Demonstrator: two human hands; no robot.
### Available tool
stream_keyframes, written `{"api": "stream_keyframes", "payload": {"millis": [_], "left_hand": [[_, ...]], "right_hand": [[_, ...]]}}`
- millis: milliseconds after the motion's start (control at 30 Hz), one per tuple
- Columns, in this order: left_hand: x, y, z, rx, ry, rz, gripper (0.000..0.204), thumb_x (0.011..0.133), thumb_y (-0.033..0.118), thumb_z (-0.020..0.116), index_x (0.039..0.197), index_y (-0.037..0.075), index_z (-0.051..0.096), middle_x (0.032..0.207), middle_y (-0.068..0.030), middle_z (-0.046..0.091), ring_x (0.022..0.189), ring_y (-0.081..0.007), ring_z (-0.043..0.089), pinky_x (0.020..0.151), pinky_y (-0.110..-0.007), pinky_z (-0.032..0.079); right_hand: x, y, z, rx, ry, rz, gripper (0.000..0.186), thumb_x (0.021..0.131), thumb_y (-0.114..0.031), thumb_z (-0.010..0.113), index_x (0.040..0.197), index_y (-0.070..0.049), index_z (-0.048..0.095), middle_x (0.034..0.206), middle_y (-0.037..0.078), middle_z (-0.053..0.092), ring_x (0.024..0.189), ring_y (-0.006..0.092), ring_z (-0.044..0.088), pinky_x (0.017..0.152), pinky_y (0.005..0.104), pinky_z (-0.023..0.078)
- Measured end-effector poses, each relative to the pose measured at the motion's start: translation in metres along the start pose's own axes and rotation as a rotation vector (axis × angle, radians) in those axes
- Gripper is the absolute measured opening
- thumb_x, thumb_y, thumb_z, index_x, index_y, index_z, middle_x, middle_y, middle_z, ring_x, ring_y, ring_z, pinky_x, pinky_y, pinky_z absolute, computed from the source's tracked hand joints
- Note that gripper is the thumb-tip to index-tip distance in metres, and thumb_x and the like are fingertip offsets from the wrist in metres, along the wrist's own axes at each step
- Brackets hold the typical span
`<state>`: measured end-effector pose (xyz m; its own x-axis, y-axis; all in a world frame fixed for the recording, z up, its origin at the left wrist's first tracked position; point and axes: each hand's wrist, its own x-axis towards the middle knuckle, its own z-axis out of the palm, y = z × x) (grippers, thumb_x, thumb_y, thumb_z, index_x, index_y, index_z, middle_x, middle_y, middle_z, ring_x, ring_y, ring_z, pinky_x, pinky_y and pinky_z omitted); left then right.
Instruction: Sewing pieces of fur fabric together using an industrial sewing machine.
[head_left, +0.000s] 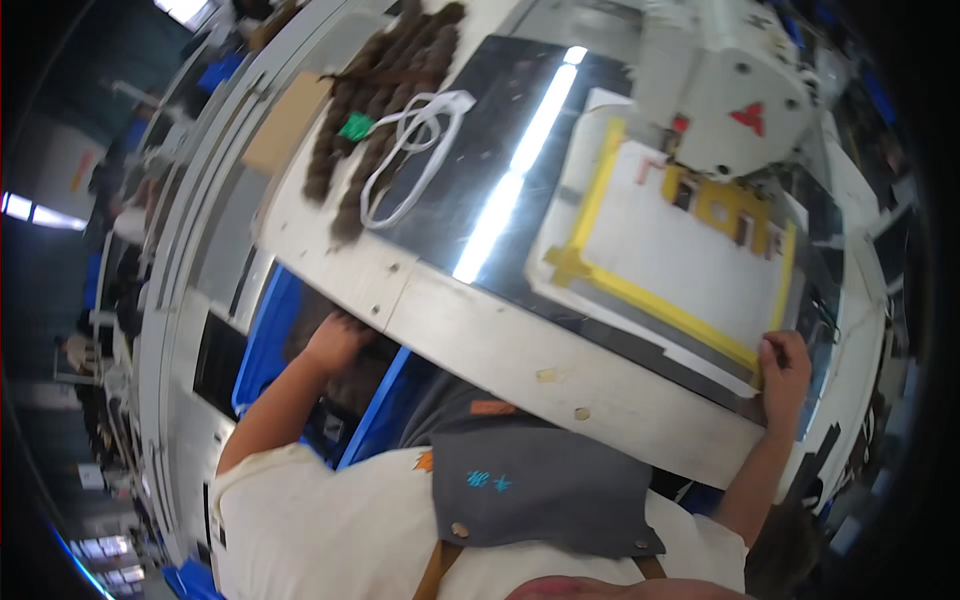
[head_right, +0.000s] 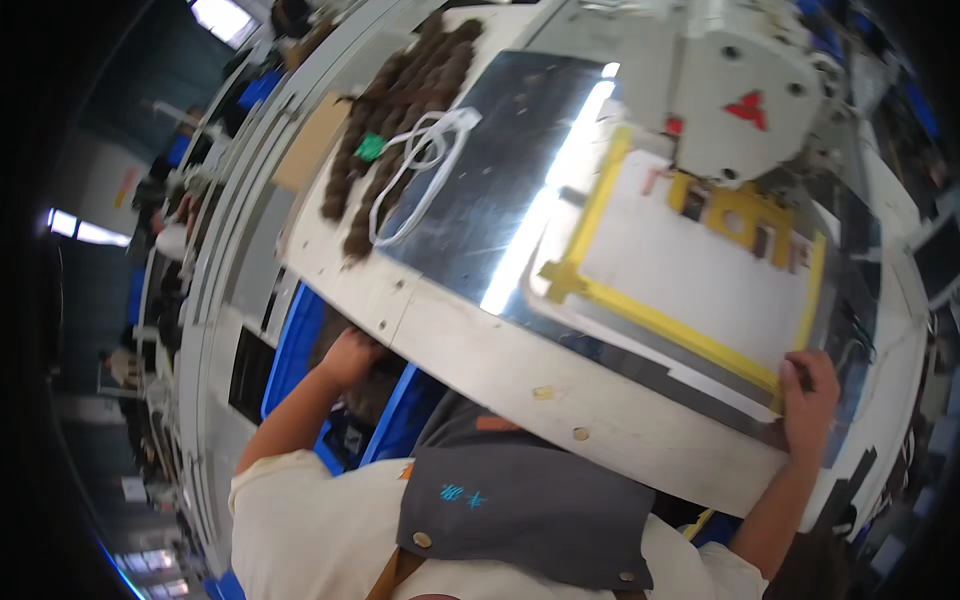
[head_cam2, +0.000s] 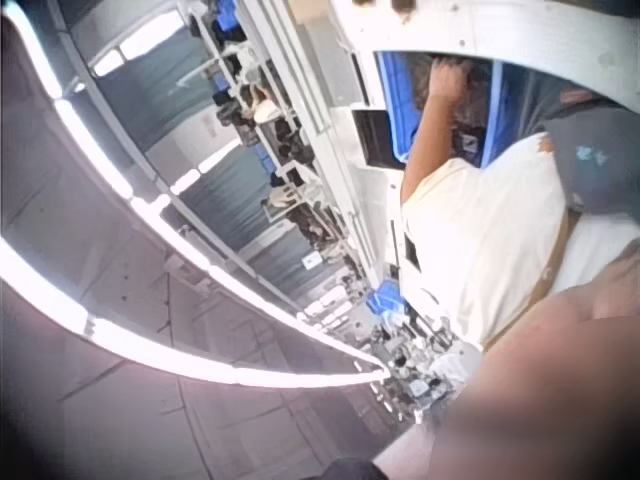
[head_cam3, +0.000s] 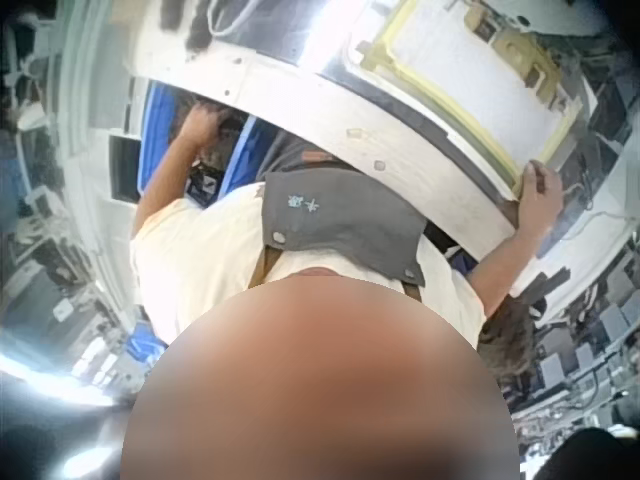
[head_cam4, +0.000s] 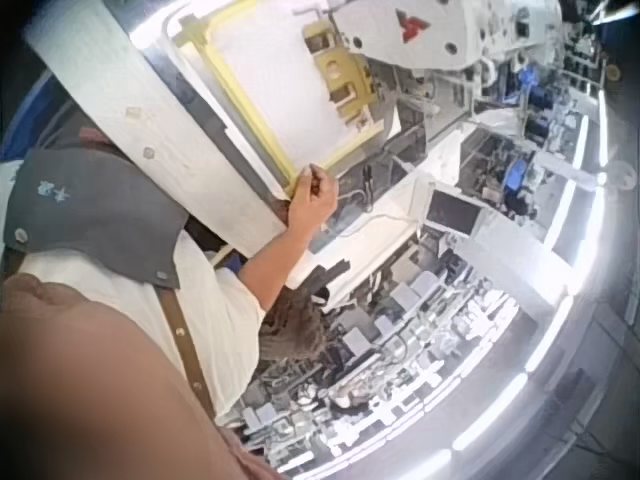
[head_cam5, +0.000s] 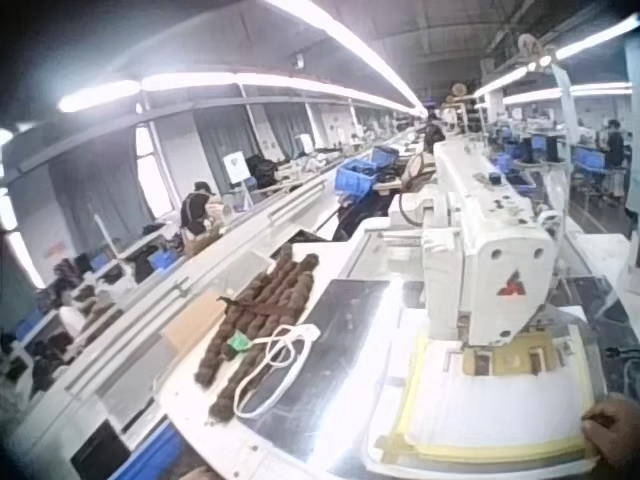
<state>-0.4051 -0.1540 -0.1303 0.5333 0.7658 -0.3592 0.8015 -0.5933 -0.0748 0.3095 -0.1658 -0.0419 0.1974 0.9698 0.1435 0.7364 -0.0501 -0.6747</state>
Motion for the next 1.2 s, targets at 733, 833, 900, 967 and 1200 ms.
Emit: {"api": "stream_keyframes", "payload": {"millis": [733, 833, 900, 967, 1200], "left_hand": [[0.044, 0.036, 0.011, -0.075, -0.439, 0.171, 0.065, 0.069, 0.036, 0.086, 0.126, 0.010, 0.071, 0.124, -0.0168, 0.071, 0.112, -0.0386, 0.068, 0.098, -0.043, 0.054], [0.051, 0.045, -0.008, -0.047, -0.521, 0.158, 0.063, 0.070, 0.037, 0.085, 0.125, 0.010, 0.072, 0.122, -0.0168, 0.072, 0.111, -0.0385, 0.068, 0.097, -0.043, 0.054], [0.063, 0.052, -0.034, -0.030, -0.577, 0.139, 0.063, 0.070, 0.038, 0.085, 0.124, 0.010, 0.072, 0.122, -0.0168, 0.072, 0.111, -0.0385, 0.068, 0.097, -0.043, 0.054], [0.064, 0.053, -0.049, -0.013, -0.634, 0.122, 0.062, 0.070, 0.038, 0.085, 0.124, 0.010, 0.072, 0.121, -0.0169, 0.072, 0.110, -0.0385, 0.068, 0.097, -0.044, 0.054], [0.075, 0.061, -0.112, 0.036, -0.837, 0.057, 0.059, 0.072, 0.041, 0.084, 0.121, 0.009, 0.074, 0.118, -0.0170, 0.073, 0.109, -0.0383, 0.069, 0.095, -0.044, 0.055]], "right_hand": [[0.000, -0.018, -0.003, 0.092, -0.083, 0.086, 0.017, 0.091, -0.016, 0.074, 0.102, -0.002, 0.075, 0.099, 0.010, 0.066, 0.087, 0.0231, 0.067, 0.078, 0.0340, 0.054], [-0.001, -0.016, -0.003, 0.095, -0.085, 0.075, 0.017, 0.091, -0.016, 0.074, 0.102, -0.002, 0.075, 0.100, 0.010, 0.066, 0.087, 0.0240, 0.066, 0.078, 0.0346, 0.053], [-0.001, -0.015, -0.002, 0.097, -0.085, 0.056, 0.017, 0.091, -0.016, 0.074, 0.102, -0.002, 0.075, 0.099, 0.010, 0.066, 0.087, 0.0245, 0.066, 0.078, 0.0349, 0.053], [-0.002, -0.015, -0.002, 0.091, -0.084, 0.068, 0.017, 0.091, -0.016, 0.074, 0.102, -0.003, 0.074, 0.099, 0.011, 0.066, 0.087, 0.0253, 0.066, 0.078, 0.0351, 0.053], [-0.002, -0.017, -0.003, 0.073, -0.093, 0.078, 0.017, 0.091, -0.016, 0.074, 0.102, -0.003, 0.074, 0.099, 0.011, 0.066, 0.087, 0.0253, 0.067, 0.079, 0.0352, 0.054]]}}
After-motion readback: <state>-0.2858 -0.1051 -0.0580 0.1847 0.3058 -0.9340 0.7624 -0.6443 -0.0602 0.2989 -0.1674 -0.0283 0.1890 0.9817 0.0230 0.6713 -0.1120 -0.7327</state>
